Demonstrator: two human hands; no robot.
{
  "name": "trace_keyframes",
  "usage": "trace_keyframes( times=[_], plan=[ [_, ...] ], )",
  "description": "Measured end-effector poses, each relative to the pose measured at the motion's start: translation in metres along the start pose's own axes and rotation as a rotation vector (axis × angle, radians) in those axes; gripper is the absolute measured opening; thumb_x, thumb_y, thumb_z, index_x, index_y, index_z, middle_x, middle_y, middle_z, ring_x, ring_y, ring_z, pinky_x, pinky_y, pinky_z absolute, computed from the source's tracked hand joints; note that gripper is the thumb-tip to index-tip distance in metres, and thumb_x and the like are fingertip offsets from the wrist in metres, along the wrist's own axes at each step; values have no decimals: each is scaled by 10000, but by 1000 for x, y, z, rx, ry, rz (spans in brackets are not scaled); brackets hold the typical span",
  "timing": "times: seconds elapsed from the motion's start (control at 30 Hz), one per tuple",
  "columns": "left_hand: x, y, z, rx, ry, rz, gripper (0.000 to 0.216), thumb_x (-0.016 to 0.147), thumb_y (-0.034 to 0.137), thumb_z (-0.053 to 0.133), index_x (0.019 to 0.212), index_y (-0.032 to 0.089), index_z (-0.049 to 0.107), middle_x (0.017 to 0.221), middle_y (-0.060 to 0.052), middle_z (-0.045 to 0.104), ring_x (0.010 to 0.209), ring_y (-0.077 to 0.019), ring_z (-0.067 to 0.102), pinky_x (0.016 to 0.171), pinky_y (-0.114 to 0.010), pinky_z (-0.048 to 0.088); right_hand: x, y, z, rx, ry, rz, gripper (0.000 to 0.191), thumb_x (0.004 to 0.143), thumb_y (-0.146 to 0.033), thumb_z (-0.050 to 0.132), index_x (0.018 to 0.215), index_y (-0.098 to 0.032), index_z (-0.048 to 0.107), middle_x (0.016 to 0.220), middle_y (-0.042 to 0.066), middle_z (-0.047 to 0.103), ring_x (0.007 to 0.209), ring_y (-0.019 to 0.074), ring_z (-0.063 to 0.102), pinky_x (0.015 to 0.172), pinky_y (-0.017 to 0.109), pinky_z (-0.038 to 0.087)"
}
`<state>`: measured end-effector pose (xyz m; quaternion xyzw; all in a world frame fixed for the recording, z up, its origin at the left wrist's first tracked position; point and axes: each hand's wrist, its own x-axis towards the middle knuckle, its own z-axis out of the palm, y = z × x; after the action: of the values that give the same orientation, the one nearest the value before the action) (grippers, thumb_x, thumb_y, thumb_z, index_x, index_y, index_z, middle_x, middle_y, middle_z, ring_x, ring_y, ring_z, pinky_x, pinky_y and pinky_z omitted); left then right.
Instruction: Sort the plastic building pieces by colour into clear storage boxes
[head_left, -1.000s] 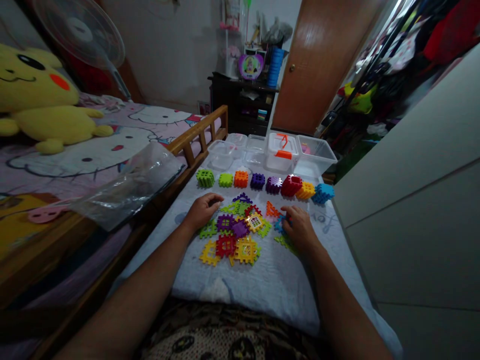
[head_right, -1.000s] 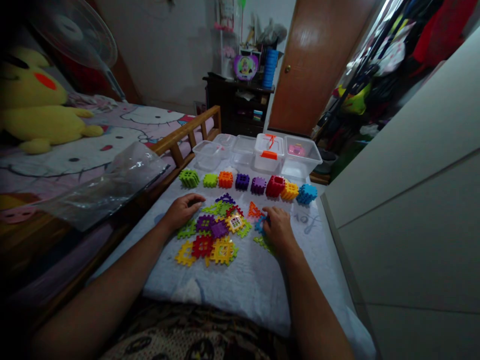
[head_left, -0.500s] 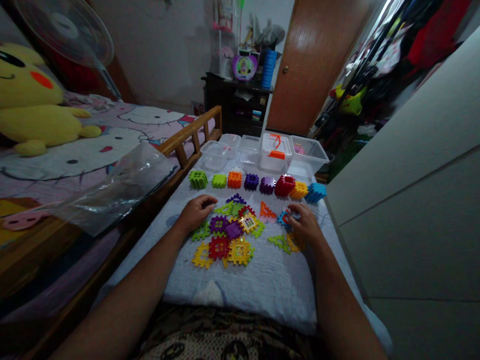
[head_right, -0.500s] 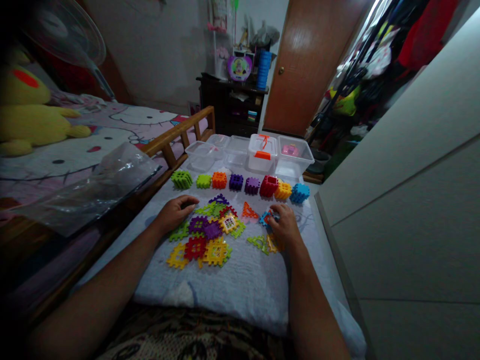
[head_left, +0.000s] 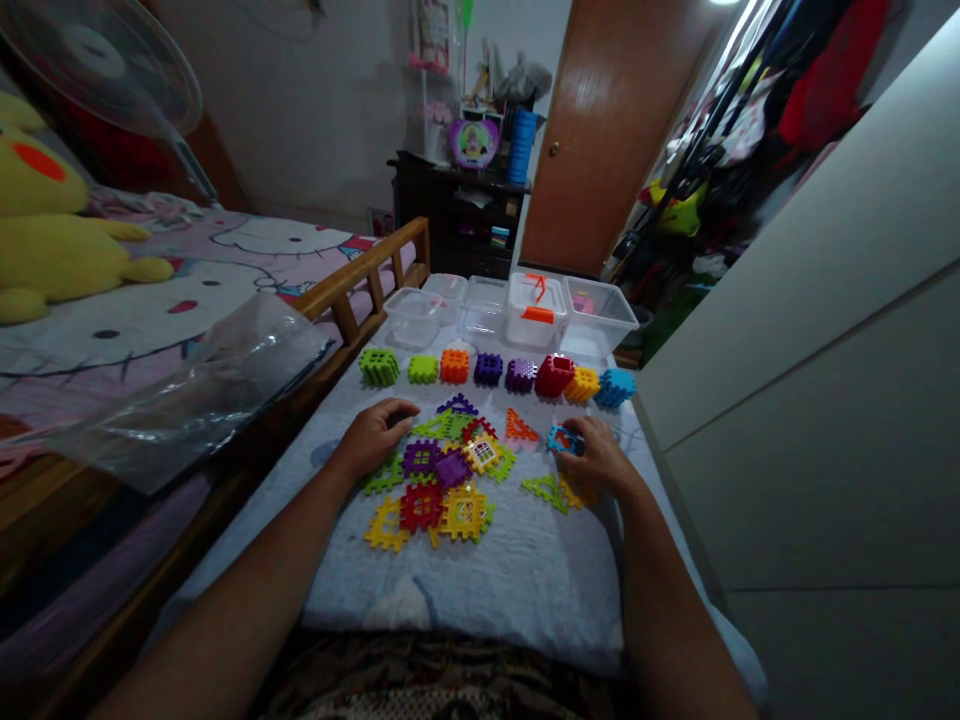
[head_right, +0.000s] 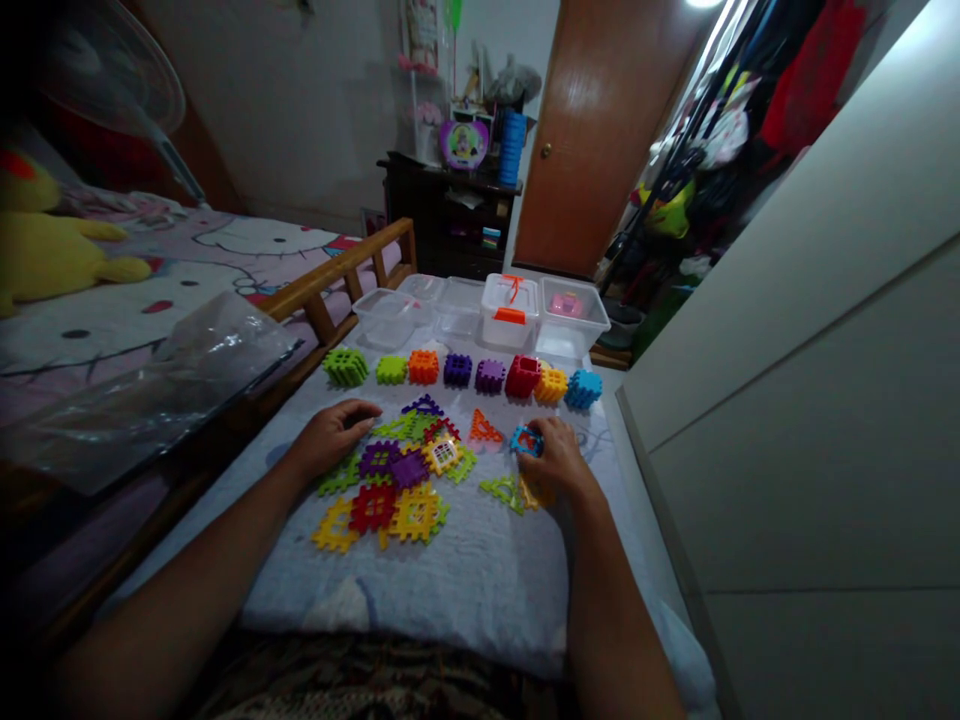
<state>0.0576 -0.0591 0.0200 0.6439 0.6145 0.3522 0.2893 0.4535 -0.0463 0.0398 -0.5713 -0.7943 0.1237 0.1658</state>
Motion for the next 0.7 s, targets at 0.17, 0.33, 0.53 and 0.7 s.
trace_keyframes(
  times=[0.17,0.33,0.53,0.7],
  plan=[
    [0,1,-1,14,10,18,399,765,490,572,983,183,706,1021,-75,736,947,-261,674,908,-378,522,4,17,-28,33,146,-9,441,747,-320,668,1174,-226,611,1127,97,581,1072,283,557,954,440,442],
    [1,-1,-2,31,5,13,409,768,500,571,998,189,702,1036,-75,735,966,-264,665,923,-385,516,29,56,-71,-128,293,93,491,684,-248,669,1172,-222,626,1114,118,583,1084,318,545,975,470,419],
    [0,-3,-1,45,14,37,379,789,491,563,984,198,706,1042,-70,730,992,-264,666,952,-381,502,66,92,-96,-148,222,208,515,654,-225,692,1167,-217,650,1143,112,575,1097,323,544,996,468,418],
    [1,-4,-1,48,6,30,378,787,487,567,988,197,704,1053,-73,728,982,-263,669,948,-386,502,81,102,-96,-96,65,246,536,654,-231,718,1187,-211,655,1130,110,580,1078,317,562,969,461,449]
  ],
)
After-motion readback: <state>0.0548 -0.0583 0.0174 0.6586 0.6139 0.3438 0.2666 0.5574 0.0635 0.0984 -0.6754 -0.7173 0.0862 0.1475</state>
